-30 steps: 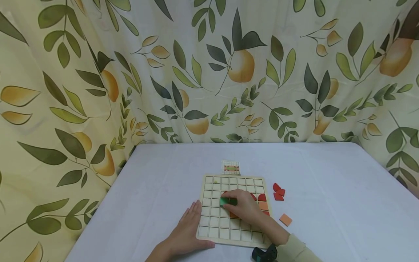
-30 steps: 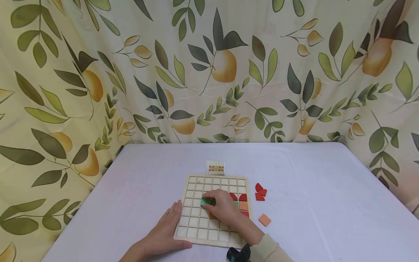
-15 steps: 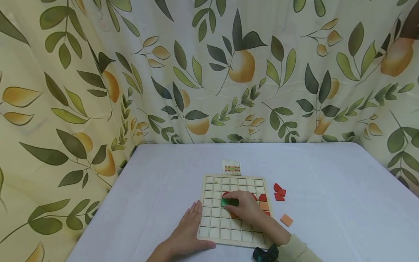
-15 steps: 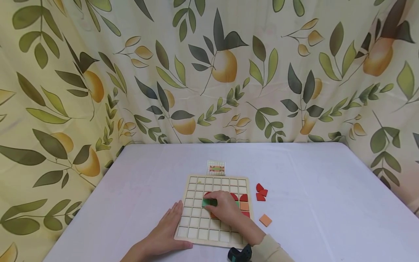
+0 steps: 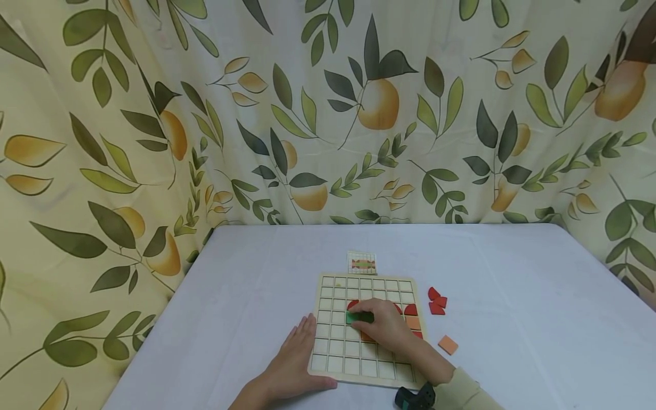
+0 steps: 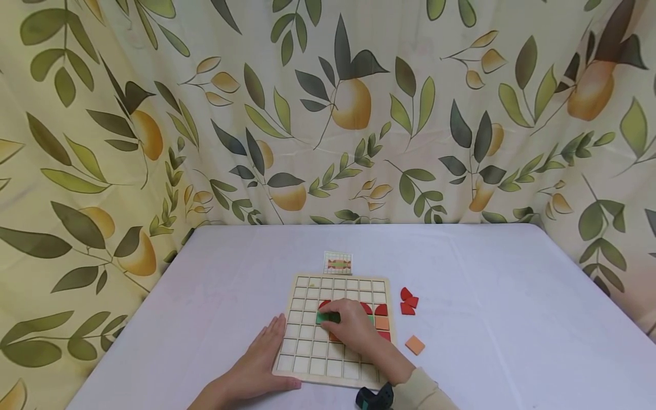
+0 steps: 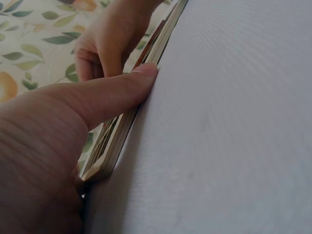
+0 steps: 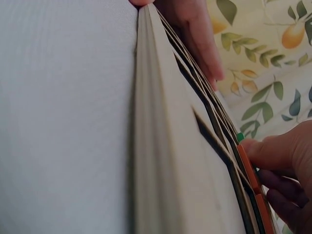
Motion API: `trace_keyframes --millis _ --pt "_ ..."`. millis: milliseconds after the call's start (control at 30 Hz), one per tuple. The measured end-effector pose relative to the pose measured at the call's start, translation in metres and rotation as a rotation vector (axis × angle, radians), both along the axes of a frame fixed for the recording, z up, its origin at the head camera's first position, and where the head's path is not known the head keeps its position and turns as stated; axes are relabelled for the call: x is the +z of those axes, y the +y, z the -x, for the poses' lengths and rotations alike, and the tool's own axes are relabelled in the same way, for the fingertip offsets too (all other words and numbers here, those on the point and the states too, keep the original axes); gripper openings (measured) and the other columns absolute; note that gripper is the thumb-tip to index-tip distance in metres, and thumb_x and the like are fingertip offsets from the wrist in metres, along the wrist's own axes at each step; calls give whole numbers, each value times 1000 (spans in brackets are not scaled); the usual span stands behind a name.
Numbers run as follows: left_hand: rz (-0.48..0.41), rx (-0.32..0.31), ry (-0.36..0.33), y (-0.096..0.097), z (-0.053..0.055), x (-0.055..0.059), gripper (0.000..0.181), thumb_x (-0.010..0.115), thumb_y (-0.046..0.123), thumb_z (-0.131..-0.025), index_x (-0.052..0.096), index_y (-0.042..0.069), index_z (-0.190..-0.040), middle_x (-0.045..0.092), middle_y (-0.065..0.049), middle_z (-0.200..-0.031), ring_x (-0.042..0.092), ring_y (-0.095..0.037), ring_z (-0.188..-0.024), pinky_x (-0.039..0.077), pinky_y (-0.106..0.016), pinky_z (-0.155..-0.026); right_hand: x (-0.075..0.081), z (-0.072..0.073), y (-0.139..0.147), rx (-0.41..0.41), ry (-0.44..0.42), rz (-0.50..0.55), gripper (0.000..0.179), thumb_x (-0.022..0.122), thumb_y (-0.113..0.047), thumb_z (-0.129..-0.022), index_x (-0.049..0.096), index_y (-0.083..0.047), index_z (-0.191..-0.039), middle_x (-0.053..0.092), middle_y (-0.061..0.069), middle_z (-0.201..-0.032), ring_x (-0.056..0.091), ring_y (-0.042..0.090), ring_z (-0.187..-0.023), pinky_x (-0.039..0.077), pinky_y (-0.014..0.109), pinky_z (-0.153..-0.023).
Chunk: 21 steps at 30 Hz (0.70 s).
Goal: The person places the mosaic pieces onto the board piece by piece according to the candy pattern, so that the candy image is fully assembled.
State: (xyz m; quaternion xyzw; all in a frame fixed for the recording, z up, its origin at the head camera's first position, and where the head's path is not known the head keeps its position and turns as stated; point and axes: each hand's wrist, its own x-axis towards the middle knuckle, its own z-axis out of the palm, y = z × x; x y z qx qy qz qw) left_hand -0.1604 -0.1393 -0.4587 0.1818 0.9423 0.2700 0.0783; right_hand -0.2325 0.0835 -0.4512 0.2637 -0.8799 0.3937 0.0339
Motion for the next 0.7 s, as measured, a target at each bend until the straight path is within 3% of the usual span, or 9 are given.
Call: trace_keyframes --millis 700 --pt "-7 -1 1 0 0 -1 121 57 76 -66 8 -2 -146 9 -15 -152 4 -26 -138 10 -48 -108 0 -2 0 -13 0 3 21 76 -12 -75 73 -13 -96 65 -8 -93 58 10 -89 50 26 -75"
